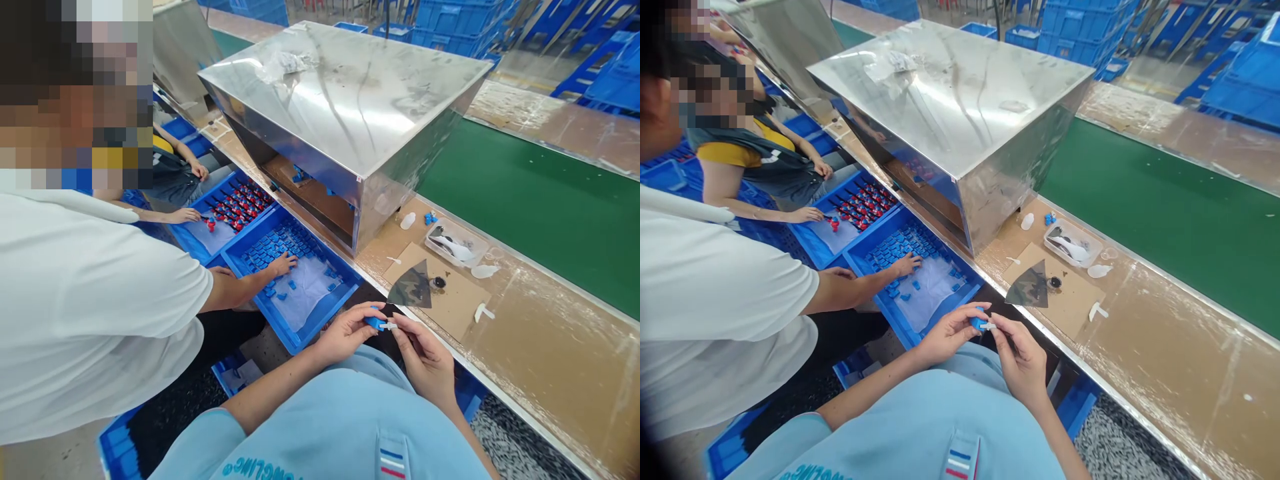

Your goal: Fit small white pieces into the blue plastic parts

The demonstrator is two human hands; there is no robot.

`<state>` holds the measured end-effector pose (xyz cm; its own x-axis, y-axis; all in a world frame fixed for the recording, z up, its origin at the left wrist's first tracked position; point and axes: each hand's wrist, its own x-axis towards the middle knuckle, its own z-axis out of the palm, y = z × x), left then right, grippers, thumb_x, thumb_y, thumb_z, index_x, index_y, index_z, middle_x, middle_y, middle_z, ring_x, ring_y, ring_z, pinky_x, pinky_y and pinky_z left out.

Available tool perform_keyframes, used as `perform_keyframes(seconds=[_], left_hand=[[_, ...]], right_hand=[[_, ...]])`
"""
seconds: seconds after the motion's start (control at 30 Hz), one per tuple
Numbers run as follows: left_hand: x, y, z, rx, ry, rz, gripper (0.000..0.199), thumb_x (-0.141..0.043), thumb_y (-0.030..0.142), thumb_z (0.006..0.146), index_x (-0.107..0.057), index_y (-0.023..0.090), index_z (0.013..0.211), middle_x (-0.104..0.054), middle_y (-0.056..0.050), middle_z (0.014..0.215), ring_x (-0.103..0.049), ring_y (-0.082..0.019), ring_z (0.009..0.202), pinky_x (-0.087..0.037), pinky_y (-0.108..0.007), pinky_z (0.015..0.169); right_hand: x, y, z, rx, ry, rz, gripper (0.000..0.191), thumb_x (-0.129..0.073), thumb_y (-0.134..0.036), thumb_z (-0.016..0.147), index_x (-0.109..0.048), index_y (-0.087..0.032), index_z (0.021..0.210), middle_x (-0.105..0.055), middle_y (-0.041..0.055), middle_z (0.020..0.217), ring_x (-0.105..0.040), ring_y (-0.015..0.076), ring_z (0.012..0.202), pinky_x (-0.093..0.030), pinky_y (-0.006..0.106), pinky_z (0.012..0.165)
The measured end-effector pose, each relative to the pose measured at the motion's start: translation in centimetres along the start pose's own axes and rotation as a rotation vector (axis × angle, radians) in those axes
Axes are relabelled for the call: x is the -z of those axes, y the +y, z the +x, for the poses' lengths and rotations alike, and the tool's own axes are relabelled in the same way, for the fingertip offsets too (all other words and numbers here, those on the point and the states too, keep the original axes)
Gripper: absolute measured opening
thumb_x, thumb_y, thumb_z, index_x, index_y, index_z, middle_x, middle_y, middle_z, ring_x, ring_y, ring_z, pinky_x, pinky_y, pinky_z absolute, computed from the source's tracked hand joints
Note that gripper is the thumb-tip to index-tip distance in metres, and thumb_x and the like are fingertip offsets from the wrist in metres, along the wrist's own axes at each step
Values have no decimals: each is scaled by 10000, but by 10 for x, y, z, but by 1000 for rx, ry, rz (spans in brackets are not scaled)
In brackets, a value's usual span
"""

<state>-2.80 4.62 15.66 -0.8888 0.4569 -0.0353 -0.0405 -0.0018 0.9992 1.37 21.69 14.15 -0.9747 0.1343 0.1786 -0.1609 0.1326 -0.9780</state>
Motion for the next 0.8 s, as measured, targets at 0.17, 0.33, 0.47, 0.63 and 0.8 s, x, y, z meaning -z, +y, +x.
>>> perform_keyframes(seconds=[0.17,0.33,0.47,0.63,0.8], left_hand=[[-1,0,-1,11,-38,-70,242,-579,360,875,-631,199,1049,-481,-143,1396,-403,-242,1342,-390,-390,1041],[0,1,-1,13,-61,-65,238,-573,369,879,-629,196,1033,-460,-145,1419,-374,-236,1365,-352,-396,1073],[0,1,-1,13,-68,-73,238,-578,372,876,-625,194,1027,-461,-144,1417,-365,-239,1369,-342,-401,1080],[-3,-2,-1,59,-78,-140,262,-575,386,874,-612,200,1055,-454,-134,1419,-442,-239,1308,-449,-341,961],[-4,-3,-2,77,-68,-145,264,-580,376,872,-613,194,1060,-476,-128,1394,-524,-212,1208,-464,-304,915]], right_hand=[[-3,-10,1,-104,32,147,235,-663,-286,820,-698,-262,1051,-733,46,950,-693,196,847,-604,330,747],[-4,-15,3,-150,59,186,239,-689,-345,798,-710,-240,1012,-739,60,906,-699,200,810,-610,333,726],[-4,-13,3,-160,59,202,238,-692,-355,796,-712,-240,1004,-739,59,900,-699,198,804,-608,326,720],[-3,-13,3,-172,49,229,239,-694,-341,795,-706,-248,1015,-739,51,904,-697,192,808,-604,324,732],[-4,-13,3,-185,56,237,250,-700,-351,789,-707,-238,1011,-737,59,907,-694,202,811,-604,345,737]])
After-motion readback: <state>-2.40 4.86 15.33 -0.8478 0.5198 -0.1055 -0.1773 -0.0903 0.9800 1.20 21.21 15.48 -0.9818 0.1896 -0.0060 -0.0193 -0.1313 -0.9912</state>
